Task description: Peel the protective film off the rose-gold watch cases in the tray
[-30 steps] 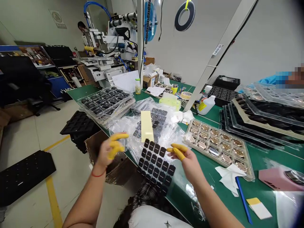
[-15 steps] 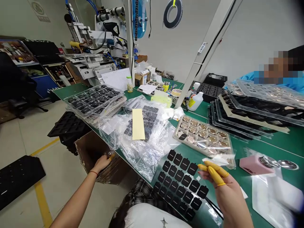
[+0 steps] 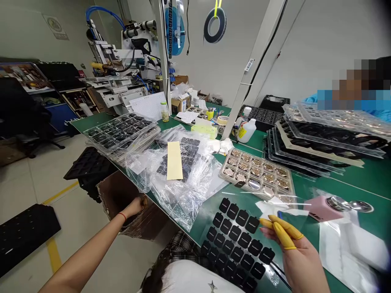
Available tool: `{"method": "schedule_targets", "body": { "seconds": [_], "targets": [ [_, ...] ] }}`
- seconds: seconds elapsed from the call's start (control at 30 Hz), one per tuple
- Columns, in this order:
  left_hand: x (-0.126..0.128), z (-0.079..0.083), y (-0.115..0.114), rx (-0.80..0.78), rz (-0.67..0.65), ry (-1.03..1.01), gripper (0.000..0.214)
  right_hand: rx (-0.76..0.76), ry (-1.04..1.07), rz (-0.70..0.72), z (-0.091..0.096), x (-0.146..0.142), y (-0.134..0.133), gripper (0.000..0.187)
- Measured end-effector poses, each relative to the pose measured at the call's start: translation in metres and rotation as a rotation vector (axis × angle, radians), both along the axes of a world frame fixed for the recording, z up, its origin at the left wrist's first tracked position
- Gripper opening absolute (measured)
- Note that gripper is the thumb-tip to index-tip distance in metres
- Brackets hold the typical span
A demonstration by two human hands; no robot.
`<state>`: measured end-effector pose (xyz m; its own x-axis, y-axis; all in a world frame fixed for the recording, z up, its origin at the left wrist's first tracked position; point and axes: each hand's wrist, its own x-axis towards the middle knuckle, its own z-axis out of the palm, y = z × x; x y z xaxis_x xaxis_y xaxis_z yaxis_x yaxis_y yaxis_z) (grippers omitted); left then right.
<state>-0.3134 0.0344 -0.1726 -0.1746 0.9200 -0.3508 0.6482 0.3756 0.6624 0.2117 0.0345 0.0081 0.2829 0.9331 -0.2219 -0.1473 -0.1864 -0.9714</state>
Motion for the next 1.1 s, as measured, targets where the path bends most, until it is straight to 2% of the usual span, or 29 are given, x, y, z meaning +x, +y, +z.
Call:
{"method": "schedule_targets", "body": {
  "seconds": [0.27,0.37,0.53,0.73,0.93,1.03,1.1],
  "targets": [
    [0.032,-0.005,-0.034,0.150,0.219,-0.167,0.025,-0.035,-0.017,0.009,0.000,-0.002,0.008,0.050],
    [0.036,-0.006,-0.040,0.207,0.301,-0.130,0.028,-0.027,-0.013,0.022,-0.001,-0.007,0.012,0.051],
    [0.030,-0.005,-0.036,0.251,0.405,-0.023,0.026,-0.006,-0.037,0.059,-0.001,-0.009,0.012,0.053],
    [0.039,-0.002,-0.037,0.201,0.272,0.086,0.022,-0.031,-0.035,0.025,-0.004,0.001,0.007,0.056],
    [0.057,0.005,-0.053,0.192,0.143,0.350,0.008,-0.070,-0.050,0.044,-0.001,0.000,0.005,0.059],
    [0.065,0.020,-0.059,0.206,0.095,0.451,0.010,-0.077,-0.056,0.045,0.000,-0.001,0.005,0.060],
    [0.070,0.040,-0.059,0.238,0.096,0.509,0.019,-0.073,-0.058,0.043,-0.001,-0.001,0.006,0.061]
  ]
}}
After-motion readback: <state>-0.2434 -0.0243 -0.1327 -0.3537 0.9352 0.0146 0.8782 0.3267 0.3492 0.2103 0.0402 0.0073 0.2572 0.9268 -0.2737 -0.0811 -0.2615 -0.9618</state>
